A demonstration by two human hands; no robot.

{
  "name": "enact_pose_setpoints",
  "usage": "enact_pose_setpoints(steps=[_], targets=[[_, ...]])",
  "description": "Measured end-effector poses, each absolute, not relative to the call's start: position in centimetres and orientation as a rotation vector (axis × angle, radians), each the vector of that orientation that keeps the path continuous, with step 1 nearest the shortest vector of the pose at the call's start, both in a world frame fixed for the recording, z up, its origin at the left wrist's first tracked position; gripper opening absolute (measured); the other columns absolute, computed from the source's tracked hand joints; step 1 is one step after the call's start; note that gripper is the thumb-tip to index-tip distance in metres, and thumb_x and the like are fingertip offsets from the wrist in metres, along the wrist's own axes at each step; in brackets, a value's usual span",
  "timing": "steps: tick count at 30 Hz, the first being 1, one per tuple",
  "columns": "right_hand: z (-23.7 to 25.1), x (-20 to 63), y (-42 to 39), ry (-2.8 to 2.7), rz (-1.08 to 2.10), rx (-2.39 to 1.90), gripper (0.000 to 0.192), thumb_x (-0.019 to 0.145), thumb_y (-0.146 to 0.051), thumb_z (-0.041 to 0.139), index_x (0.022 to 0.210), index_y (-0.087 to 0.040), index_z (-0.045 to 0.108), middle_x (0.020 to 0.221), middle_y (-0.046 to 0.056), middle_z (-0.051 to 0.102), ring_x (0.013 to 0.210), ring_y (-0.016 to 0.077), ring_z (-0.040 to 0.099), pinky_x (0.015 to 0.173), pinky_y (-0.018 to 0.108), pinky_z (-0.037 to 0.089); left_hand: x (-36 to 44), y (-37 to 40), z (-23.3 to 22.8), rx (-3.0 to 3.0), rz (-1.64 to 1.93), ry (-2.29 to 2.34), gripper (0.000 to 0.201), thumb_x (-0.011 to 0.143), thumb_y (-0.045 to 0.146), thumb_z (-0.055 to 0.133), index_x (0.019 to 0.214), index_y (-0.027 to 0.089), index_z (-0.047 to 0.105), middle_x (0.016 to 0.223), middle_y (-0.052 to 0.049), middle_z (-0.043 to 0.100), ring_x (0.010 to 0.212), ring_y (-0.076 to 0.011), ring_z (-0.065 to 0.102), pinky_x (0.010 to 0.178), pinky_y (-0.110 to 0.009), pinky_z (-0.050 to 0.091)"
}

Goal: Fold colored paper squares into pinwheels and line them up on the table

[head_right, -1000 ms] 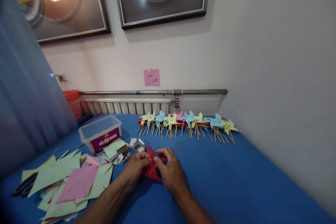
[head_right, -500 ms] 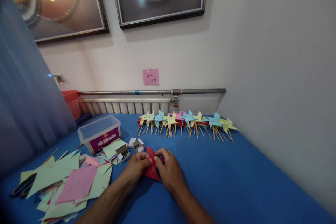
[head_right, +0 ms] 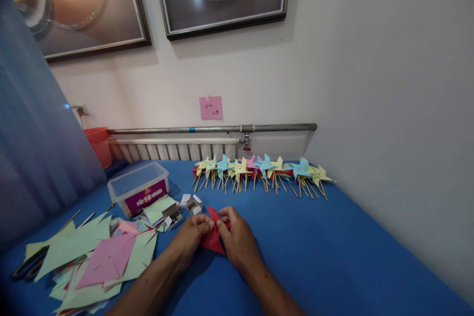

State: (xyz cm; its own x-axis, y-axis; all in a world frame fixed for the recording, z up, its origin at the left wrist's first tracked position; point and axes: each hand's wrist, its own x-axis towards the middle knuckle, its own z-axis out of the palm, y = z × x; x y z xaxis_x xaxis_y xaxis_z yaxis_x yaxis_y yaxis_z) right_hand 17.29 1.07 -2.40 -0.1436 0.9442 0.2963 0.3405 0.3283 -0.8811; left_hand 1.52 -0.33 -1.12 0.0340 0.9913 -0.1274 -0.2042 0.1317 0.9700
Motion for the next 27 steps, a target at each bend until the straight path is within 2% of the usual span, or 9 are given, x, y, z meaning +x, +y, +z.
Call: enact_pose_setpoints(steps=[3, 7, 11, 13, 14, 16, 18, 21, 27], targets=[[-2.4, 17.3, 0.8, -1.713, 0.746, -1.175, 0.024, 0.093, -0.036, 0.056, 0.108, -0.024, 0.071, 0.103, 0.008, 0.080, 0.102, 0.0264, 0.074, 0.091, 0.038, 0.054, 1.5, -0.3, -1.2, 0.961, 1.191, 1.069, 0.049, 0.057, 0.052, 0.095, 0.061, 0.018, 0.059, 0.053, 0.005, 0.054, 0.049, -0.0077, 0.040, 0.054, -0.024, 0.030], [-2.2, 17.4, 0.6, -1.721, 0.690, -1.178, 0.023, 0.090, -0.033, 0.058, 0.106, -0.025, 0.072, 0.103, 0.009, 0.080, 0.105, 0.0280, 0.073, 0.096, 0.041, 0.053, 1.4, -0.2, -1.4, 0.974, 1.190, 1.105, 0.047, 0.054, 0.048, 0.096, 0.061, 0.018, 0.060, 0.052, 0.004, 0.056, 0.048, -0.0081, 0.041, 0.053, -0.024, 0.028], [-2.6, 16.9, 1.2, -1.433, 0.807, -1.141, 0.040, 0.084, -0.042, 0.068, 0.120, -0.025, 0.069, 0.120, 0.010, 0.078, 0.113, 0.0291, 0.073, 0.103, 0.044, 0.053, 1.3, 0.1, -1.6, 0.973, 1.227, 1.164, 0.044, 0.054, 0.046, 0.093, 0.059, 0.019, 0.059, 0.050, 0.004, 0.055, 0.046, -0.0082, 0.040, 0.051, -0.024, 0.026], [-3.3, 16.5, 1.6, -1.186, 0.958, -1.127, 0.051, 0.078, -0.048, 0.076, 0.122, -0.024, 0.067, 0.123, 0.012, 0.077, 0.112, 0.0306, 0.073, 0.099, 0.044, 0.056, 1.2, 0.3, -1.5, 0.956, 1.264, 1.183, 0.042, 0.054, 0.045, 0.092, 0.058, 0.019, 0.059, 0.049, 0.004, 0.055, 0.046, -0.0078, 0.039, 0.051, -0.024, 0.026], [-3.7, 16.2, 1.7, -1.085, 1.056, -1.116, 0.053, 0.074, -0.050, 0.080, 0.118, -0.024, 0.068, 0.119, 0.012, 0.079, 0.108, 0.0311, 0.074, 0.093, 0.043, 0.058, 1.2, 0.3, -1.5, 0.946, 1.284, 1.181, 0.041, 0.053, 0.045, 0.092, 0.059, 0.019, 0.060, 0.049, 0.004, 0.055, 0.046, -0.0079, 0.040, 0.051, -0.024, 0.026], [-4.5, 15.6, 1.6, -1.018, 1.284, -1.009, 0.048, 0.076, -0.057, 0.082, 0.108, -0.023, 0.070, 0.104, 0.010, 0.081, 0.096, 0.0301, 0.076, 0.084, 0.040, 0.060, 1.2, 0.3, -1.3, 0.922, 1.319, 1.162, 0.039, 0.053, 0.043, 0.092, 0.060, 0.018, 0.062, 0.052, 0.003, 0.058, 0.048, -0.0083, 0.043, 0.052, -0.023, 0.029], [-4.9, 15.1, 1.3, -1.026, 1.403, -0.917, 0.045, 0.075, -0.057, 0.085, 0.099, -0.022, 0.072, 0.098, 0.009, 0.082, 0.089, 0.0278, 0.076, 0.082, 0.038, 0.060, 1.3, 0.2, -1.1, 0.894, 1.348, 1.143, 0.039, 0.051, 0.041, 0.093, 0.060, 0.017, 0.064, 0.054, 0.002, 0.060, 0.050, -0.0085, 0.046, 0.053, -0.023, 0.032], [-5.0, 14.5, 1.1, -1.047, 1.384, -0.941, 0.039, 0.071, -0.051, 0.088, 0.093, -0.022, 0.074, 0.091, 0.006, 0.082, 0.084, 0.0261, 0.075, 0.080, 0.037, 0.059, 1.5, 0.0, -1.0, 0.872, 1.364, 1.116, 0.039, 0.049, 0.039, 0.095, 0.062, 0.016, 0.066, 0.057, 0.002, 0.062, 0.052, -0.0088, 0.049, 0.055, -0.023, 0.036], [-4.7, 14.9, 1.2, -1.078, 1.326, -1.020, 0.022, 0.079, -0.043, 0.078, 0.090, -0.025, 0.073, 0.088, 0.005, 0.082, 0.086, 0.0276, 0.077, 0.078, 0.036, 0.060, 1.7, -0.4, -0.9, 0.870, 1.298, 1.121, 0.039, 0.051, 0.039, 0.096, 0.065, 0.016, 0.068, 0.058, 0.001, 0.064, 0.054, -0.0105, 0.052, 0.057, -0.023, 0.038]])
